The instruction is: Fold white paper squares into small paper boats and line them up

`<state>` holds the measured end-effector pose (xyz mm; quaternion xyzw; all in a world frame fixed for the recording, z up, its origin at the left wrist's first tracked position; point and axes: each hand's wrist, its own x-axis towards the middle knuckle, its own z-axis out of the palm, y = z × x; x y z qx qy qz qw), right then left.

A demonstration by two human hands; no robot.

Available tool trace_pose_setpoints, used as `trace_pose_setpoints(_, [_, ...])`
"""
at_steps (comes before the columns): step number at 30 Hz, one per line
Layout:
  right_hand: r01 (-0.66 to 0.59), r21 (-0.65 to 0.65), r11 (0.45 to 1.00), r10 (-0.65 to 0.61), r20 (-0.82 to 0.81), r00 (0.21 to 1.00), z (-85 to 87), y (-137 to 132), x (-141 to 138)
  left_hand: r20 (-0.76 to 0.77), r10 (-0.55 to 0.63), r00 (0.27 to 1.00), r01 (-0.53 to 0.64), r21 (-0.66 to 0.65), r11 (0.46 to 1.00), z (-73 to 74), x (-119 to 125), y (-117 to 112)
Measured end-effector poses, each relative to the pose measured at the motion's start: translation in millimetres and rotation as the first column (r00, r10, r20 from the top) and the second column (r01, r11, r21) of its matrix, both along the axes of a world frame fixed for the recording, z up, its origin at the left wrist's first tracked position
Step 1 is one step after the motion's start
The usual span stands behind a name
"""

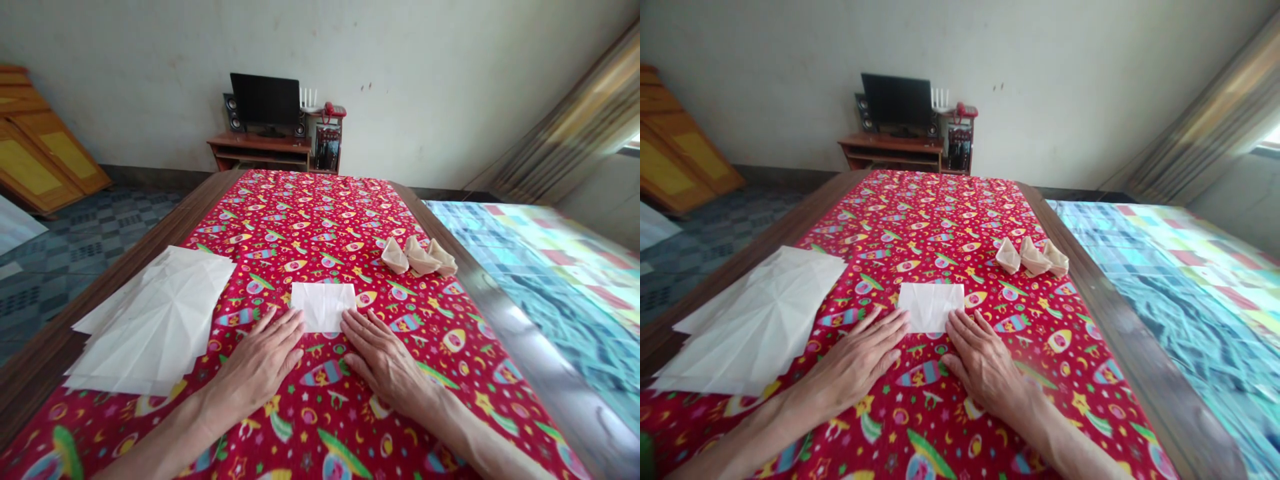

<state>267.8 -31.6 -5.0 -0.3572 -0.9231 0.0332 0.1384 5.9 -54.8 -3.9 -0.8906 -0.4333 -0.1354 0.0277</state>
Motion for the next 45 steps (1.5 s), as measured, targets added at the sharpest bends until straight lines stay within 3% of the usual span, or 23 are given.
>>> trace_pose_setpoints(6, [0.032, -0.016, 0.999, -0.032, 0.015, 0.999, 3.8, 29.4, -13.1, 0.0, -0.07, 0.998, 0.07, -0.028, 0.997, -4.1, 29.3, 42.5])
trace_pose_setpoints(11, [0.129, 0.018, 0.991, -0.129, 0.01, 0.992, -1.7, 52.5, -4.0, -0.041, -0.003, 0.999, 0.001, -0.042, 0.999, -9.3, 24.9, 67.9])
trace_pose_setpoints(17, [0.222, 0.102, 0.97, -0.221, -0.016, 0.975, 0.9, 38.3, -12.5, -0.054, -0.003, 0.999, 0.004, 0.005, 1.0, -8.7, 7.5, 48.7])
trace_pose_setpoints(22, [-0.033, 0.147, 0.989, 0.028, 0.037, 0.999, 5.1, 13.0, -43.0, -0.046, 0.005, 0.999, -0.004, 0.023, 1.0, -11.0, 3.6, 39.4])
trace_pose_setpoints(26, [-0.078, 0.197, 0.977, 0.053, 0.131, 0.99, 6.2, 10.8, -55.6, -0.033, 0.002, 0.999, 0.001, 0.093, 0.996, -9.9, 3.1, 41.0])
trace_pose_setpoints(32, [-0.083, 0.264, 0.961, 0.032, 0.193, 0.981, 11.5, 14.6, -60.0, -0.058, -0.053, 0.997, 0.061, 0.154, 0.986, 1.5, 5.8, 37.1])
trace_pose_setpoints(38, [0.002, 0.288, 0.958, -0.069, 0.223, 0.972, 12.0, 8.9, -67.4, -0.076, -0.081, 0.994, 0.092, 0.151, 0.984, 9.9, 10.2, 33.0])
trace_pose_setpoints(45, [-0.068, 0.35, 0.934, 0.051, 0.058, 0.997, 1.6, 15.3, -50.6, 0.053, -0.137, 0.989, 0.131, 0.109, 0.985, 4.3, -3.8, 41.1])
